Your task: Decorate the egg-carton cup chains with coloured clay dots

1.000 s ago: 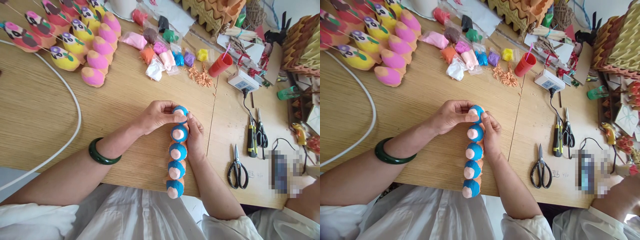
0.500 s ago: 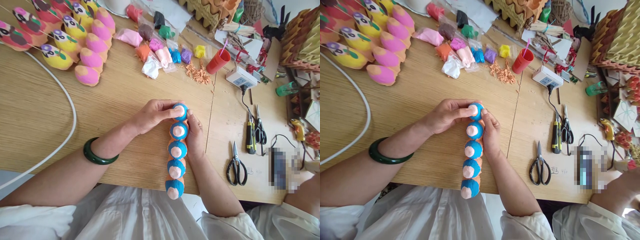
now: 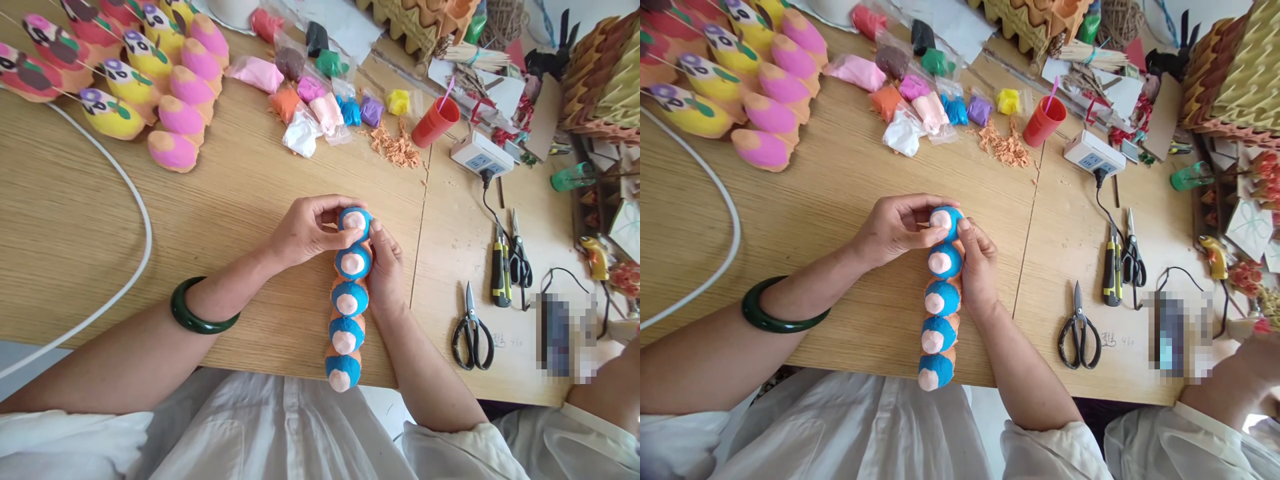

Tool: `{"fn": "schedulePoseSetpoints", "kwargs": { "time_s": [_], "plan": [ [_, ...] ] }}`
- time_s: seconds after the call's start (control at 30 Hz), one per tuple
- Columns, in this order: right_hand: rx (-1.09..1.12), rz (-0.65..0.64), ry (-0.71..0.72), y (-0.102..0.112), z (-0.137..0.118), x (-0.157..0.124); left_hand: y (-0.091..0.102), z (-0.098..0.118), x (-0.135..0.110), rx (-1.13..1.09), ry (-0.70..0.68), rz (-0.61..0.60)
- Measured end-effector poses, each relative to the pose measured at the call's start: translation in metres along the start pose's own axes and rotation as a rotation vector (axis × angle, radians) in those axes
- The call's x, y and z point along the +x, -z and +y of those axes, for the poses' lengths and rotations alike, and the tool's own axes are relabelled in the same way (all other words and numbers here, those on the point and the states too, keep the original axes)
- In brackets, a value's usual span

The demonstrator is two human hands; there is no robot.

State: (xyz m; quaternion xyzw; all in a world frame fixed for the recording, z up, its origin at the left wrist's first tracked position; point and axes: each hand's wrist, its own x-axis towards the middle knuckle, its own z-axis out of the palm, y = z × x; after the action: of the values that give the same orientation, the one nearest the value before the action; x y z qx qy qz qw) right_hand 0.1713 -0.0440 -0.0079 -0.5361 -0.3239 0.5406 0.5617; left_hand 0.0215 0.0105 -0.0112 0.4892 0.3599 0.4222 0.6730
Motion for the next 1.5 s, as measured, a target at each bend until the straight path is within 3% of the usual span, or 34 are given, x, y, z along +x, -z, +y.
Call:
{"fn": "schedulePoseSetpoints", "kwargs": {
  "time_s": [0.13, 0.3, 0.5, 0.77, 0.97, 1.1, 1.5],
  "plan": [
    [0.025, 0.003, 0.008, -0.001, -0.004, -0.002, 0.000, 0.004, 0.000, -0.107, 0.089, -0.080],
    [0.047, 0.014, 0.044, -0.001, -0.002, -0.001, -0.004, 0.004, 0.000, -0.364, 0.172, -0.075],
    [0.074, -0.030, 0.021, 0.001, -0.006, -0.003, -0.002, 0.007, 0.000, -0.447, 0.259, -0.148],
    [0.069, -0.055, 0.060, 0.008, -0.006, -0.002, 0.001, 0.011, -0.002, -0.441, 0.243, -0.233],
    [0.150, -0.063, -0.075, 0.008, -0.006, -0.002, 0.001, 0.013, -0.003, -0.513, 0.262, -0.240],
    [0.151, -0.020, -0.060, 0.010, -0.003, -0.001, 0.000, 0.011, -0.002, -0.524, 0.263, -0.227],
    [0.329, 0.008, -0.114, 0.011, 0.002, 0.001, -0.003, 0.006, -0.002, -0.436, 0.119, -0.191]
  ]
}}
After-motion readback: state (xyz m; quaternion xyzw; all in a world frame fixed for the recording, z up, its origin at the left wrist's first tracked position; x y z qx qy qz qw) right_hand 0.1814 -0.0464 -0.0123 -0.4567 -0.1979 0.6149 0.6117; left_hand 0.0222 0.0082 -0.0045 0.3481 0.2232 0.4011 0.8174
